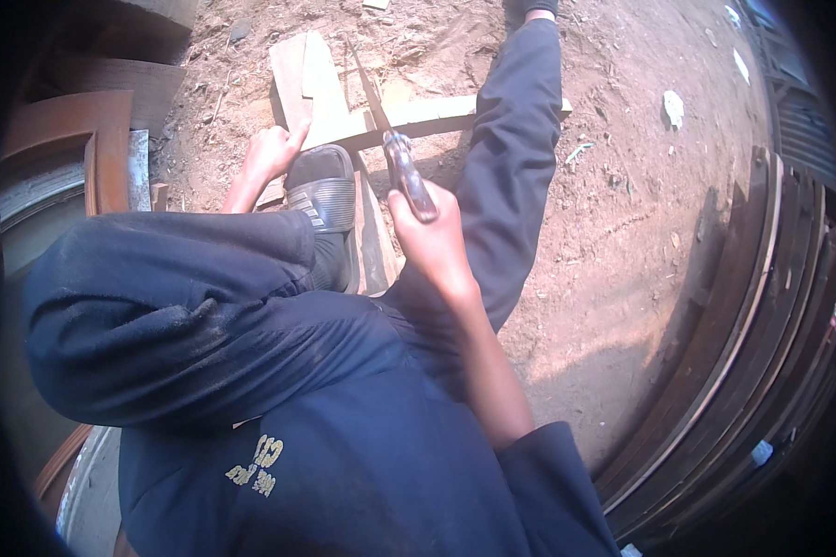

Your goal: The person sits on the ground and uses a hand saw to cut a small wooden plank that is supported between their legs. They hold the wood steady with one hand and saw back and forth with the other.

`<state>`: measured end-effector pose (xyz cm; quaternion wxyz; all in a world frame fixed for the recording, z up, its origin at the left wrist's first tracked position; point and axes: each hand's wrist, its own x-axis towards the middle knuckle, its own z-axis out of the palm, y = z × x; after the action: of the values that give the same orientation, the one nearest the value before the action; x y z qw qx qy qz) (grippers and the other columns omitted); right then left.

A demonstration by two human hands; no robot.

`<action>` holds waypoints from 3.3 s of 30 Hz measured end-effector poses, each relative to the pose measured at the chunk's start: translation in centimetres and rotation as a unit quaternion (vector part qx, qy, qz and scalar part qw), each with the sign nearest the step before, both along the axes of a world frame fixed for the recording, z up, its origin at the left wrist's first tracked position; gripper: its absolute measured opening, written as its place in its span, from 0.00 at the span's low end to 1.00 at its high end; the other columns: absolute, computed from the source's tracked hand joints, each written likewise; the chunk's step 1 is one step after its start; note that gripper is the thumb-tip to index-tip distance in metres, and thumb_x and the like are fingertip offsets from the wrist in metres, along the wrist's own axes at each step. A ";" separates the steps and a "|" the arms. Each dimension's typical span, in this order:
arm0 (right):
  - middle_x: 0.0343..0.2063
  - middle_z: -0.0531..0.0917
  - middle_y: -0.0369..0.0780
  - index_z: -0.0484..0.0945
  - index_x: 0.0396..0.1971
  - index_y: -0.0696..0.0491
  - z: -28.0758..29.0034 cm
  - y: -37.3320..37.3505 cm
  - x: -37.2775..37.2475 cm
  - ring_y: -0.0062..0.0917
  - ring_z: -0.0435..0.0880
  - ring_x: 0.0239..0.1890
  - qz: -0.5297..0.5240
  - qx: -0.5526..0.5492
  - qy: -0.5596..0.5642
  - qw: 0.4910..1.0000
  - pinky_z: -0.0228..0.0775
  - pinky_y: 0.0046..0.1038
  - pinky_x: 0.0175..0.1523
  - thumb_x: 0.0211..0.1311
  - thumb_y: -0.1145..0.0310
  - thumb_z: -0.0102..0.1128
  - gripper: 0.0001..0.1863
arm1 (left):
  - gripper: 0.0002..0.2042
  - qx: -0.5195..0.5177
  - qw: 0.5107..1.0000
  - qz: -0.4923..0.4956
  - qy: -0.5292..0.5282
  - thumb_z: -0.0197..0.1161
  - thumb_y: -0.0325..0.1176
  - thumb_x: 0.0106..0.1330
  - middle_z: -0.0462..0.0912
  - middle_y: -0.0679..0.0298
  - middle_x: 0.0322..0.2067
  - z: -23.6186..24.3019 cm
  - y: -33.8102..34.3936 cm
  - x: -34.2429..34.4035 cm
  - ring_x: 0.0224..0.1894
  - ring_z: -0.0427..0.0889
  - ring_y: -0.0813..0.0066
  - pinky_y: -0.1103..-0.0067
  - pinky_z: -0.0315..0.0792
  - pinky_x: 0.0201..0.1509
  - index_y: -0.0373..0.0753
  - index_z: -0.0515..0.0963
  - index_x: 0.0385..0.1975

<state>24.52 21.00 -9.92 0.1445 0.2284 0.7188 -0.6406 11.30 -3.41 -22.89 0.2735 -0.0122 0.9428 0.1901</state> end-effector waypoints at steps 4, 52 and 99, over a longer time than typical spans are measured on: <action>0.15 0.65 0.29 0.67 0.19 0.57 2.1 1.8 5.7 0.11 0.61 0.20 -0.016 -0.005 -0.019 1.000 0.57 0.21 0.26 0.59 0.75 0.56 0.10 | 0.35 -0.002 0.999 0.011 0.037 0.45 0.61 0.64 0.79 0.40 0.23 -0.9 -0.2 0.4 0.33 0.82 0.45 0.62 0.73 0.42 0.28 0.80 0.20; 0.12 0.67 0.31 0.65 0.16 0.59 -2.6 -0.3 -0.1 0.12 0.61 0.17 -0.086 -0.071 -0.011 0.994 0.56 0.24 0.23 0.58 0.74 0.55 0.14 | 0.35 0.010 0.997 -0.007 0.082 0.46 0.60 0.65 0.76 0.43 0.16 -0.8 0.5 0.1 0.24 0.80 0.48 0.62 0.71 0.34 0.30 0.77 0.12; 0.13 0.66 0.34 0.66 0.18 0.59 1.0 -0.4 6.6 0.13 0.62 0.19 -0.020 0.038 0.026 0.999 0.58 0.24 0.24 0.55 0.76 0.53 0.09 | 0.34 0.000 0.999 -0.006 0.038 0.47 0.60 0.63 0.78 0.42 0.19 0.2 0.9 0.6 0.28 0.82 0.47 0.63 0.73 0.38 0.30 0.79 0.15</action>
<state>31.12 20.56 -8.92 0.1044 0.2312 0.7412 -0.6215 11.87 -2.53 -22.64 0.2386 0.0006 0.9525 0.1891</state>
